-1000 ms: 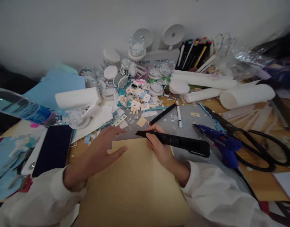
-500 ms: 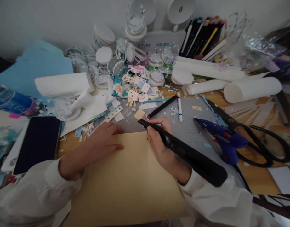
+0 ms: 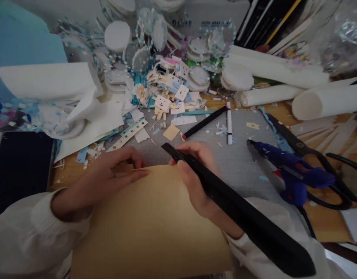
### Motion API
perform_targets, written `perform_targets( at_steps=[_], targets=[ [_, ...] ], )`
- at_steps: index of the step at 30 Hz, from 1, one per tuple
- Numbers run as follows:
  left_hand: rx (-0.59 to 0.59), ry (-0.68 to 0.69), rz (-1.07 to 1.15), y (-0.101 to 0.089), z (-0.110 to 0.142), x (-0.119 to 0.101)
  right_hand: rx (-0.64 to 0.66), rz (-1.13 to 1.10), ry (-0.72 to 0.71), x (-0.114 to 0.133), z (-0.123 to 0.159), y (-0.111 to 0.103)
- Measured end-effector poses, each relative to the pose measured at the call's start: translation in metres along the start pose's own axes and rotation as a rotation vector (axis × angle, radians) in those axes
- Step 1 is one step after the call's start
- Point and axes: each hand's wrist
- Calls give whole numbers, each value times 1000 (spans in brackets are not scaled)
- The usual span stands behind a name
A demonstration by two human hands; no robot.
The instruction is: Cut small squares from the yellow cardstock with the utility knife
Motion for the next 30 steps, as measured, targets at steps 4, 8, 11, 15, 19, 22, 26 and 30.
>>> perform_targets(
  at_steps=[4,8,11,15,19,22,26,30],
  targets=[
    [5,-95,137,0,-1,-4,-23,-61,26,12,0,5],
    [8,-136,221,0,-2,-7,-20,-35,67,13,1,5],
    [4,-152,268,0,-2,-7,9,-74,85,12,3,4],
    [14,-194,387,0,-4,-10,10,-106,82,13,6,2],
    [21,-226,471,1,-4,-12,40,-154,132,14,8,1],
    [25,-237,483,2,-4,-13,38,-170,130,15,8,0],
    [32,-241,526,1,-3,-12,20,-154,120,16,6,1],
    [73,-227,550,0,-3,-10,2,-111,130,15,4,2]
  ],
)
Point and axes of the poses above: each hand's wrist, its own z-axis away from the middle knuckle, its own y-axis out of the palm, x = y × z, and after that the axes turned 13 degrees about x, right-handed
